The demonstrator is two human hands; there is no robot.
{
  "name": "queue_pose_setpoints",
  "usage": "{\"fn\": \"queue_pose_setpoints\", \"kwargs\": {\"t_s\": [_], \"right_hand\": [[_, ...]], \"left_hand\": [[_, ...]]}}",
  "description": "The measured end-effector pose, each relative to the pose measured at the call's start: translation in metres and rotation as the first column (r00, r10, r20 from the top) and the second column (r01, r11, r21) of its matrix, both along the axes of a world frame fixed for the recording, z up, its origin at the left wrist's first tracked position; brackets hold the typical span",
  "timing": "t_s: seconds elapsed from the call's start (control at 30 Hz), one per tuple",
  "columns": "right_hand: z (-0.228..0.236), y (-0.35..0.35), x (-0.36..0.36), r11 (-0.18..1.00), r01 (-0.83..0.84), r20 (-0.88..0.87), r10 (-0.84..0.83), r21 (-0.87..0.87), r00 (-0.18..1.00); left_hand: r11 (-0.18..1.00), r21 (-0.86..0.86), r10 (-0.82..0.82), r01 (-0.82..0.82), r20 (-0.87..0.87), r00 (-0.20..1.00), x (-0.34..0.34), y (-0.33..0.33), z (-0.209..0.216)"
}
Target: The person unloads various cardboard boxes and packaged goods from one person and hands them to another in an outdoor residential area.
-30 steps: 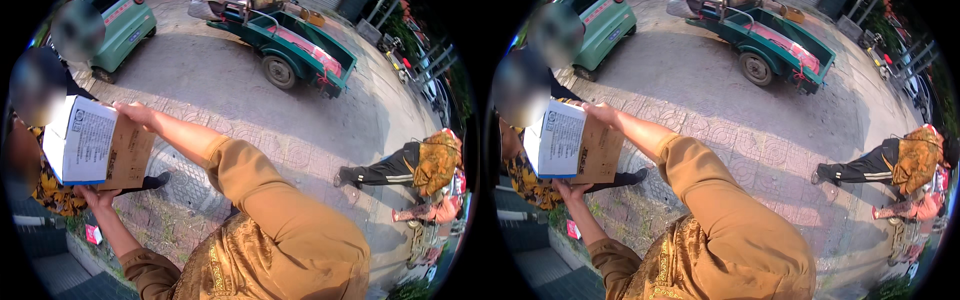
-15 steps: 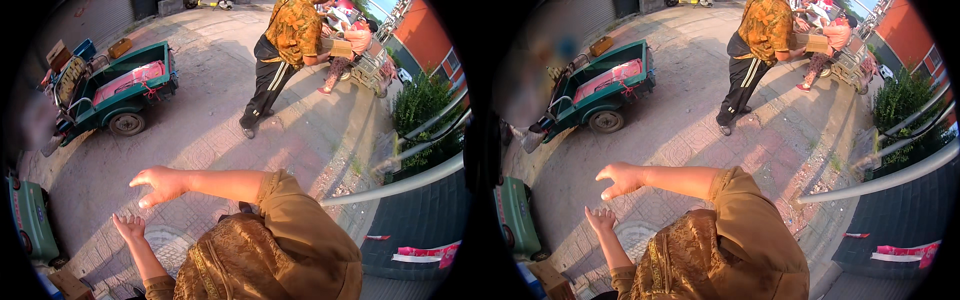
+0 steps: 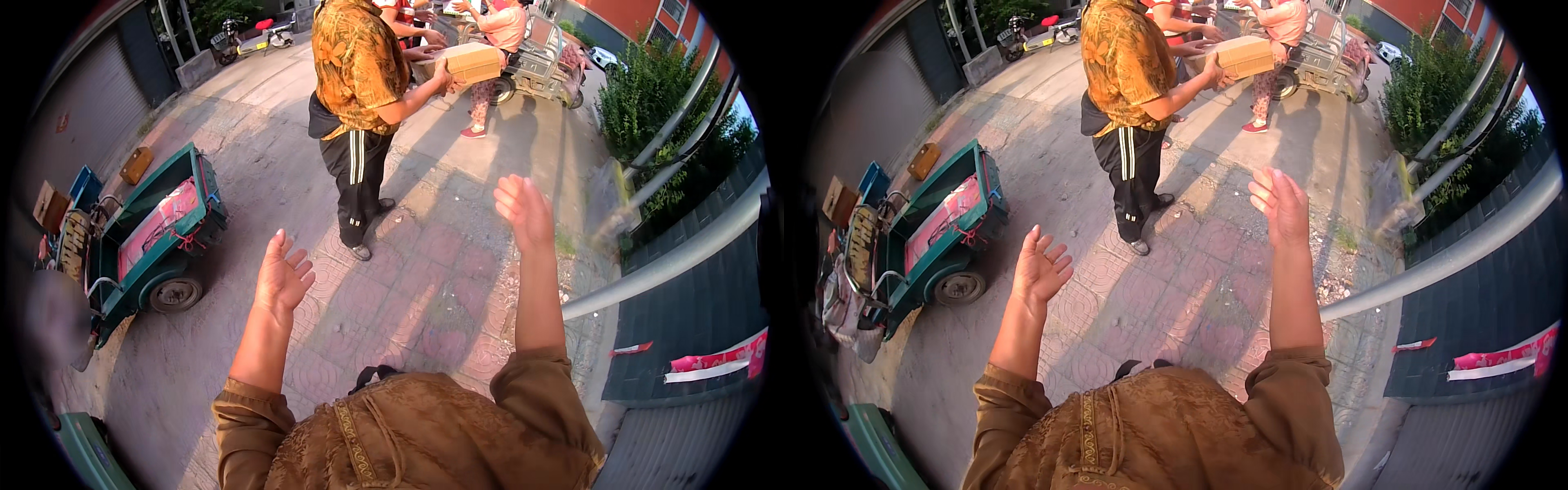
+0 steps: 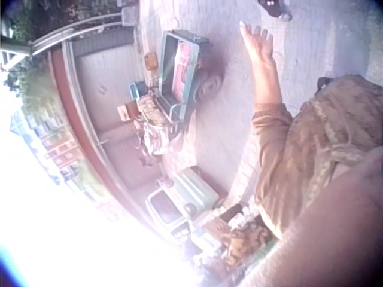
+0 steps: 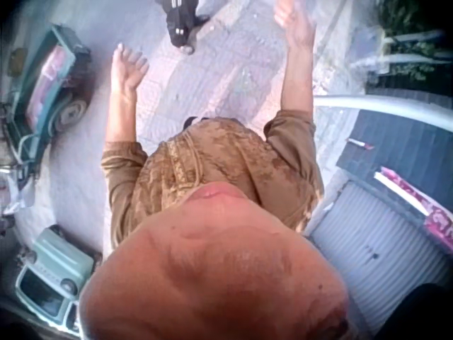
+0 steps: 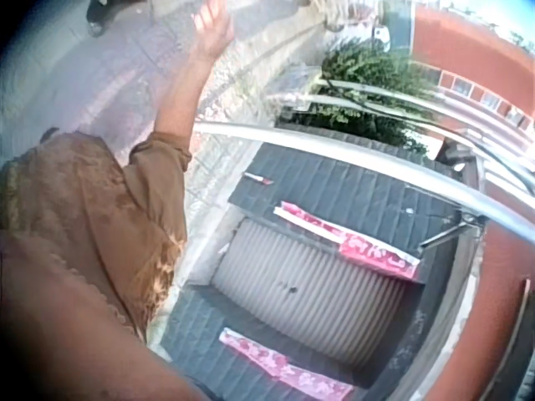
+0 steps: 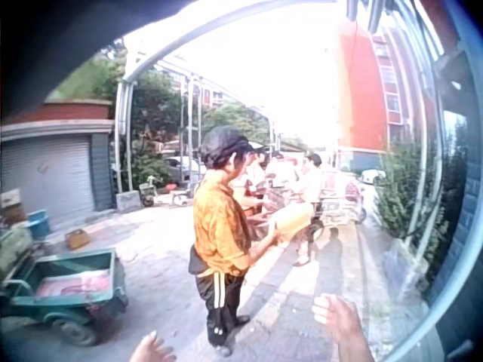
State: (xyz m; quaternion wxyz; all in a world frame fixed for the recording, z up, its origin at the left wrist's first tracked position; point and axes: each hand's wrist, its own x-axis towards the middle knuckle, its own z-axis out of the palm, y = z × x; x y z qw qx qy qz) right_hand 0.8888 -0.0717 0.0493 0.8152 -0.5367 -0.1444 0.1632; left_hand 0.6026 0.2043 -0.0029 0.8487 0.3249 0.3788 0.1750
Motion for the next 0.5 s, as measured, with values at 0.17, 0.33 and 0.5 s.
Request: {"fn": "queue_pose_setpoints", "kwargs": {"t_s": [0.17, 0.33, 0.5], "right_hand": [[-0.009, -0.018, 0.037, 0.999, 0.031, -0.024, -0.030, 0.020, 0.999], [-0.017, -0.020, 0.058, 0.998, 0.037, -0.047, -0.035, 0.043, 0.998], [-0.023, -0.016, 0.064, 0.998, 0.041, -0.067, -0.038, 0.038, 0.997]], "left_hand": [[0.997, -0.033, -0.065, 0.065, -0.009, 0.998, 0.050, -0.010, 0.006], [0.996, -0.049, -0.073, 0.072, -0.022, 0.997, 0.070, -0.016, 0.005], [0.995, -0.078, -0.072, 0.069, -0.046, 0.996, 0.074, -0.022, 0.002]]}}
